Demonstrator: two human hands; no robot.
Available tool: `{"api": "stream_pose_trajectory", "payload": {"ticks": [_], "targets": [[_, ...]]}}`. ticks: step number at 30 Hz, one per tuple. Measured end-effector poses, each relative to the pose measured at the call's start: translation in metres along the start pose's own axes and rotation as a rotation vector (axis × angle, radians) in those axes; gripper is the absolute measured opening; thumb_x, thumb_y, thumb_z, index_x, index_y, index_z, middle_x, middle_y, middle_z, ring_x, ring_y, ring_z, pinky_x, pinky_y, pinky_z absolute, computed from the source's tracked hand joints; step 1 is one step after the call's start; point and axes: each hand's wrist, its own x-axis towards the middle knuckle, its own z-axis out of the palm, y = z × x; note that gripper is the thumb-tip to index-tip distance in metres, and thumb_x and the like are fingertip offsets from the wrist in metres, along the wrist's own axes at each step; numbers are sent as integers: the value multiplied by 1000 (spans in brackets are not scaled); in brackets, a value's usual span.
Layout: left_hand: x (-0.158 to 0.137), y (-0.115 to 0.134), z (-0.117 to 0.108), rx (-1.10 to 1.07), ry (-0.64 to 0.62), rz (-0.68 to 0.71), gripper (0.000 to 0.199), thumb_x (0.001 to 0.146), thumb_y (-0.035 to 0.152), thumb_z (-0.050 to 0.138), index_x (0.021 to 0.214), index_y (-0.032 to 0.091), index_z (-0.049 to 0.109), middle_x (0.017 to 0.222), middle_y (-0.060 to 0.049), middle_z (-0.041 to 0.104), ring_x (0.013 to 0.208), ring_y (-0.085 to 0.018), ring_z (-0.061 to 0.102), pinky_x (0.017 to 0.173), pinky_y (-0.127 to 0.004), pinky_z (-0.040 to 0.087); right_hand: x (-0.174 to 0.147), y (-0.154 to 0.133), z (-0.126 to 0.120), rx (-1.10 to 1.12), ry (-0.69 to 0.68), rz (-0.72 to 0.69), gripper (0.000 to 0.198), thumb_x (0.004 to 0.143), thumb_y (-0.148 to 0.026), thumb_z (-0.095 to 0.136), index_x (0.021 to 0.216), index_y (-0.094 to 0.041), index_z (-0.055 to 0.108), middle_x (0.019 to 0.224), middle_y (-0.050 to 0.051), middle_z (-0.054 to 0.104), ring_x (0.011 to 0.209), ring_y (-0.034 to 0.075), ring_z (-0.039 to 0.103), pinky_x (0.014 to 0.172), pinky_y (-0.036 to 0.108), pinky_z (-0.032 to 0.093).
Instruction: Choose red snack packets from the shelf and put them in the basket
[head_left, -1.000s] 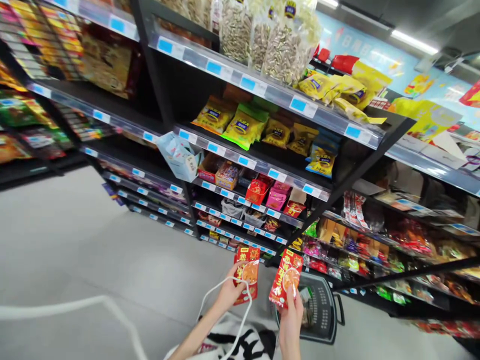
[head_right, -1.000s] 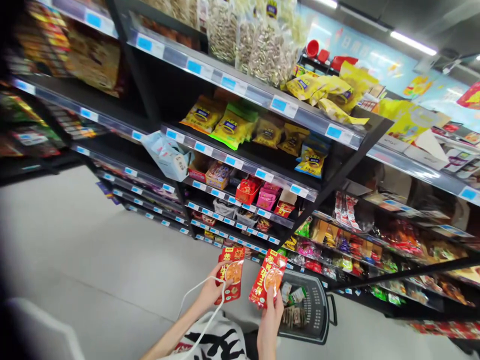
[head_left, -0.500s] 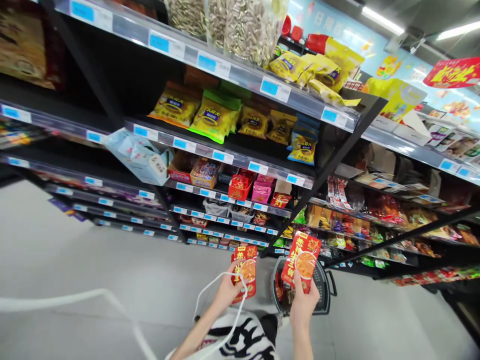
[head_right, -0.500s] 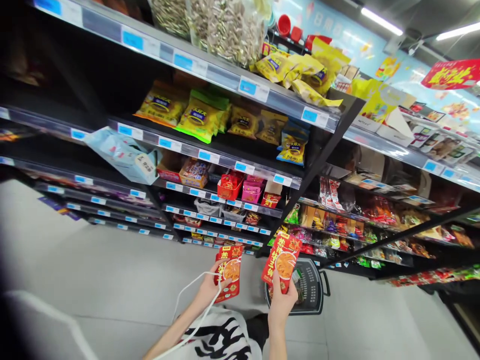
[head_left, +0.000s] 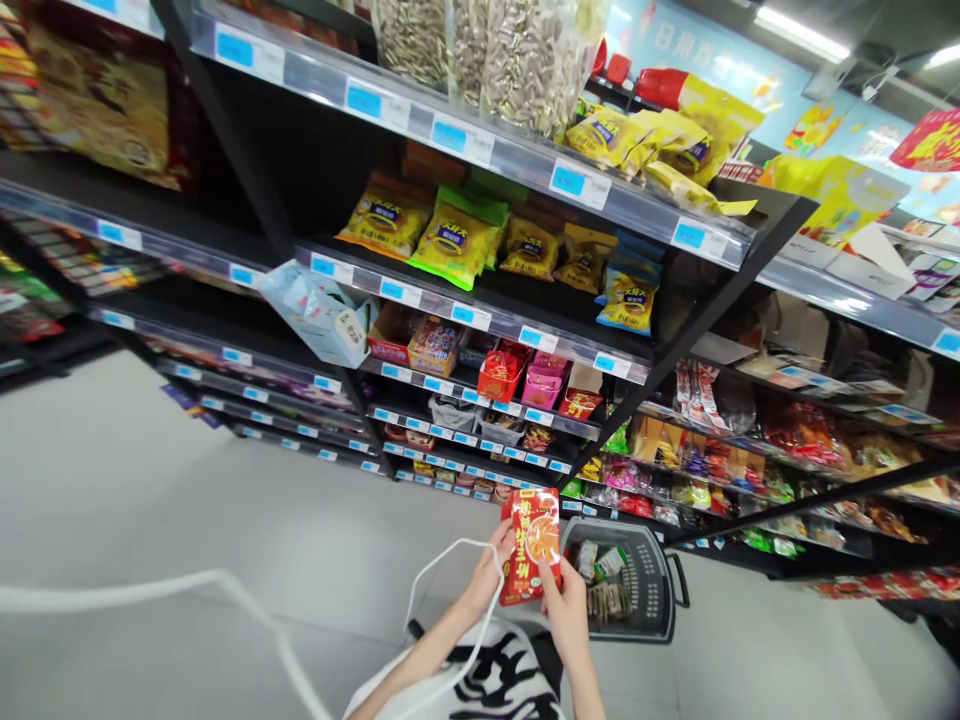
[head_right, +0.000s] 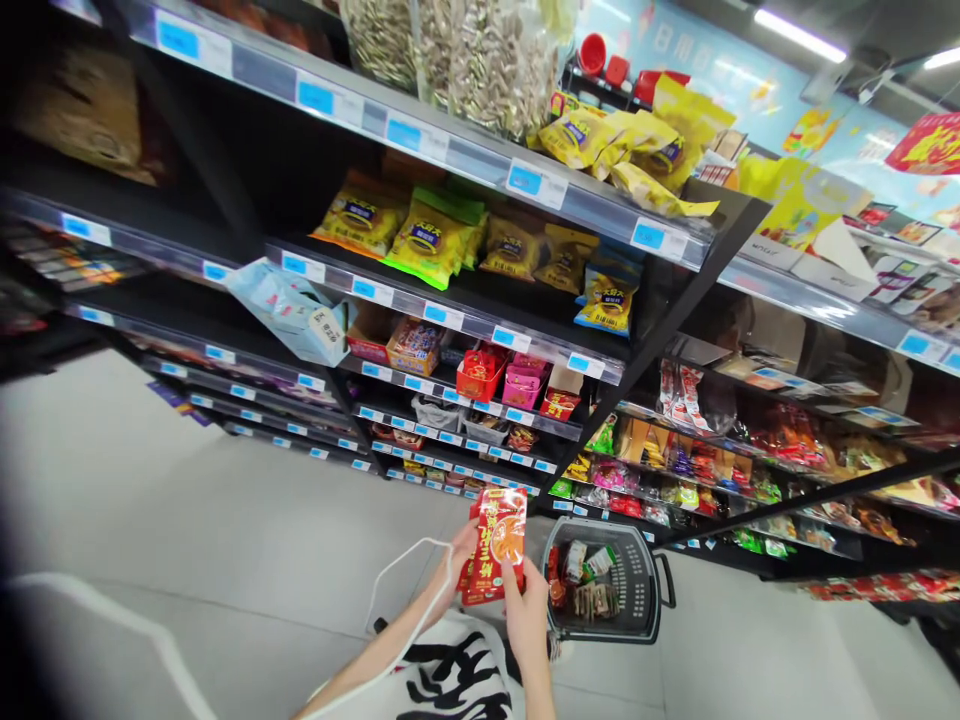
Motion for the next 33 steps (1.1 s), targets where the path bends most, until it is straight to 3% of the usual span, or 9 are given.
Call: {"api": "stream_pose_trajectory", "payload": {"ticks": [3, 5, 7, 10, 12, 16, 21, 28, 33], "targets": [[-1, -3, -3, 182, 84, 131, 86, 68, 63, 83, 134, 18, 51, 129, -16, 65, 119, -33, 63, 104, -42, 50, -2, -5, -8, -201, -153, -112, 47, 94, -60, 58, 78, -17, 65, 72, 2, 63, 65, 15, 52, 60, 24, 42], [0, -6, -7, 228, 80, 155, 85, 71, 61, 81, 137, 19, 48, 128, -15, 66, 115, -32, 65, 103, -44, 51, -2, 0, -11, -231, -163, -97, 51, 98, -61, 51, 75, -17, 63, 65, 0, 59, 62, 15, 51, 58, 24, 40], [0, -8, -11, 196, 46, 140, 81, 76, 61, 77, 139, 21, 46, 128, -15, 66, 110, -31, 67, 98, -44, 54, 0, 12, -12, -172, -34, -42, 56, 96, -68, 48, 76, -18, 63, 57, -2, 50, 53, 14, 45, 50, 23, 36], [-2, -10, -14, 111, -21, 106, 77, 81, 58, 75, 142, 24, 43, 132, -15, 64, 108, -29, 69, 94, -42, 57, 3, 30, -12, -33, 151, 3, 59, 87, -73, 59, 98, -16, 69, 74, 3, 63, 59, 15, 52, 51, 24, 42], [-3, -12, -15, 91, -54, 108, 79, 81, 55, 77, 145, 24, 42, 136, -15, 62, 113, -30, 67, 98, -43, 56, 3, 35, -13, 36, 95, 17, 57, 82, -71, 67, 98, -16, 71, 86, 7, 68, 70, 19, 59, 58, 25, 47], [-2, -13, -15, 93, -90, 114, 85, 79, 49, 81, 150, 24, 42, 142, -15, 59, 131, -31, 57, 110, -45, 48, -3, 31, -12, 208, -104, 90, 47, 85, -63, 69, 83, -16, 70, 79, 5, 68, 72, 19, 61, 62, 25, 49], [-2, -14, -16, 72, -154, 67, 93, 76, 56, 80, 153, 24, 40, 141, -16, 60, 131, -34, 57, 110, -48, 48, -10, 29, -4, 384, -94, 119, 40, 78, -52, 81, 95, -18, 69, 90, 6, 72, 76, 21, 66, 66, 28, 52], [1, -23, -23, 97, -22, 27, 103, 66, 59, 88, 149, 21, 40, 139, -21, 60, 128, -39, 60, 105, -47, 53, -7, 36, -4, 221, 136, 4, 43, 76, -56, 80, 73, -17, 62, 71, 2, 68, 65, 17, 62, 62, 26, 51], [-4, -18, -25, 1, 5, -3, 97, 69, 58, 87, 145, 23, 37, 118, -15, 72, 110, -35, 71, 93, -46, 59, -2, 38, -21, 300, 453, -6, 44, 72, -58, 83, 86, -18, 69, 89, 6, 76, 83, 24, 69, 73, 31, 58]]}}
